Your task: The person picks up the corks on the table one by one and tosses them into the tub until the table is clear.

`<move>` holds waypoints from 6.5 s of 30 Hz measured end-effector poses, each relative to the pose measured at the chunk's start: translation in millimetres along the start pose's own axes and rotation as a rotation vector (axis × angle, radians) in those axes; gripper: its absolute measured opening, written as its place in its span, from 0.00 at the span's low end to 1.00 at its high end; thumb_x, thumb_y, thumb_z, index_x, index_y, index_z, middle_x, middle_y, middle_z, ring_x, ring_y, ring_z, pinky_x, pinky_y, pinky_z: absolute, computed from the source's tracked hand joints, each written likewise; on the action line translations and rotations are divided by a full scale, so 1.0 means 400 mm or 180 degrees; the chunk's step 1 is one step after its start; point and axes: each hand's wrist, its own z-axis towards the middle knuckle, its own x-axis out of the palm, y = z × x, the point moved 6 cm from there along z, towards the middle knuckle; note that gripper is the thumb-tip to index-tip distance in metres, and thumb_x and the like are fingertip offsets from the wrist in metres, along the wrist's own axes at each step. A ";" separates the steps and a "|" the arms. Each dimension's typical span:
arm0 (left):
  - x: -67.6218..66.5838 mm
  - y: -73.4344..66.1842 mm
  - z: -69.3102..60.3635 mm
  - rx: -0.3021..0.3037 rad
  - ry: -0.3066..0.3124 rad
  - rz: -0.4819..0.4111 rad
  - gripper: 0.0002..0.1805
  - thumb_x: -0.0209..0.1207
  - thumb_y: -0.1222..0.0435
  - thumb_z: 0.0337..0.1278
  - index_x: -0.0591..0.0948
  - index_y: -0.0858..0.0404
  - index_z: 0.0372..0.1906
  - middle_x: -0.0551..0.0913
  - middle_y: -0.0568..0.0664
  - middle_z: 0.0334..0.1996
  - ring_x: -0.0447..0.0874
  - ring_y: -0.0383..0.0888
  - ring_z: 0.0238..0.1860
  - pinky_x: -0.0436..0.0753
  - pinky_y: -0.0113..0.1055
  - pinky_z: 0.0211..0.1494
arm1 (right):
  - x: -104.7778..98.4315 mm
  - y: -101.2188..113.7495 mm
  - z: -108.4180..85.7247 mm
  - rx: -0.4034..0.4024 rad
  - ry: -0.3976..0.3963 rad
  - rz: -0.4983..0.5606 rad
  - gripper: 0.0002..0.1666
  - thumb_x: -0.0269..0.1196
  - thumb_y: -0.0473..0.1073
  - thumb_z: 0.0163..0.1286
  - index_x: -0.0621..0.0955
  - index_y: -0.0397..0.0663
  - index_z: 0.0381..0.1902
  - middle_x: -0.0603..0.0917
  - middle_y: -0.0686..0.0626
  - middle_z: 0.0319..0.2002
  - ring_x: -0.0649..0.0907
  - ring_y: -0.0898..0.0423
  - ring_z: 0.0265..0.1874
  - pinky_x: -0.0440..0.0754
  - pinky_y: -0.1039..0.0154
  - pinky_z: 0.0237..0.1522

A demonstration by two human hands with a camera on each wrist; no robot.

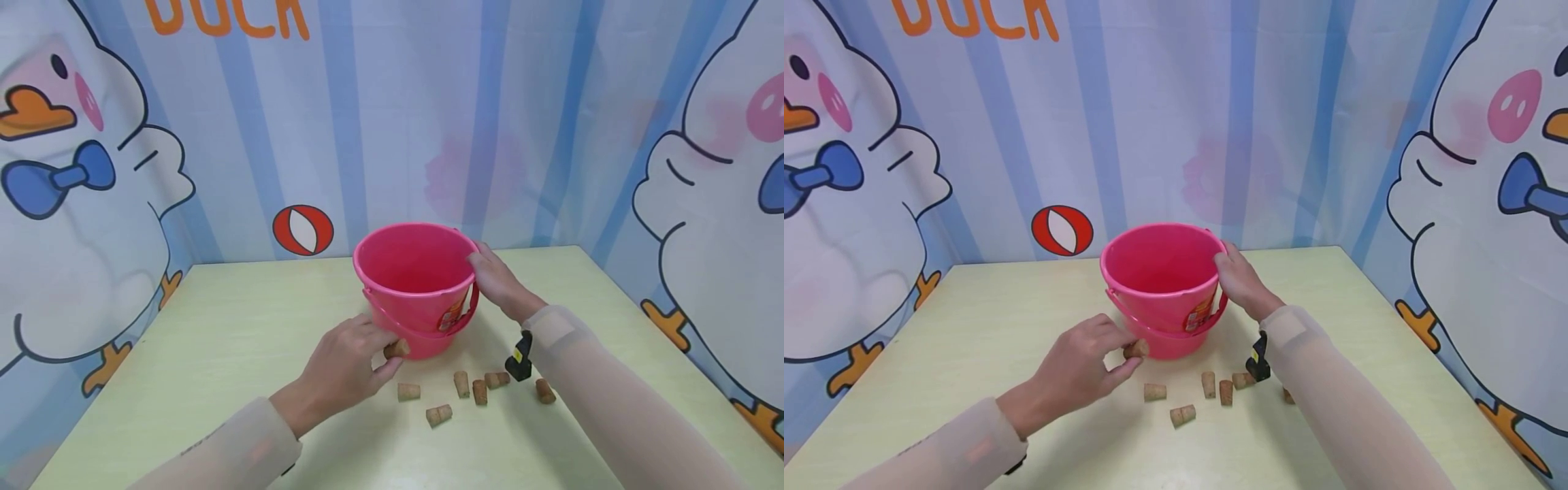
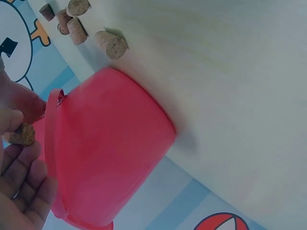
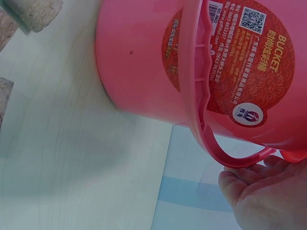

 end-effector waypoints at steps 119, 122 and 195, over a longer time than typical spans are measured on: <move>-0.060 0.035 0.148 -0.0110 -0.0072 0.0664 0.24 0.77 0.61 0.51 0.86 0.60 0.55 0.89 0.50 0.46 0.85 0.48 0.49 0.86 0.41 0.54 | -0.003 -0.006 0.007 -0.0010 0.0045 -0.0087 0.36 0.39 0.49 0.82 0.51 0.47 0.82 0.64 0.40 0.73 0.64 0.40 0.73 0.65 0.36 0.71; -0.060 0.028 0.141 -0.0033 -0.0125 0.0651 0.24 0.77 0.61 0.50 0.87 0.60 0.54 0.89 0.50 0.46 0.85 0.47 0.49 0.86 0.41 0.54 | -0.004 -0.006 0.005 0.0003 0.0039 -0.0105 0.36 0.39 0.49 0.82 0.50 0.47 0.82 0.64 0.40 0.73 0.63 0.40 0.73 0.65 0.36 0.71; 0.053 0.010 -0.023 -0.0050 0.0661 0.0155 0.22 0.71 0.49 0.59 0.87 0.54 0.56 0.88 0.41 0.50 0.85 0.39 0.50 0.83 0.33 0.58 | 0.000 -0.003 0.005 0.0000 0.0048 -0.0055 0.36 0.39 0.48 0.81 0.50 0.47 0.82 0.63 0.39 0.73 0.64 0.40 0.72 0.67 0.37 0.71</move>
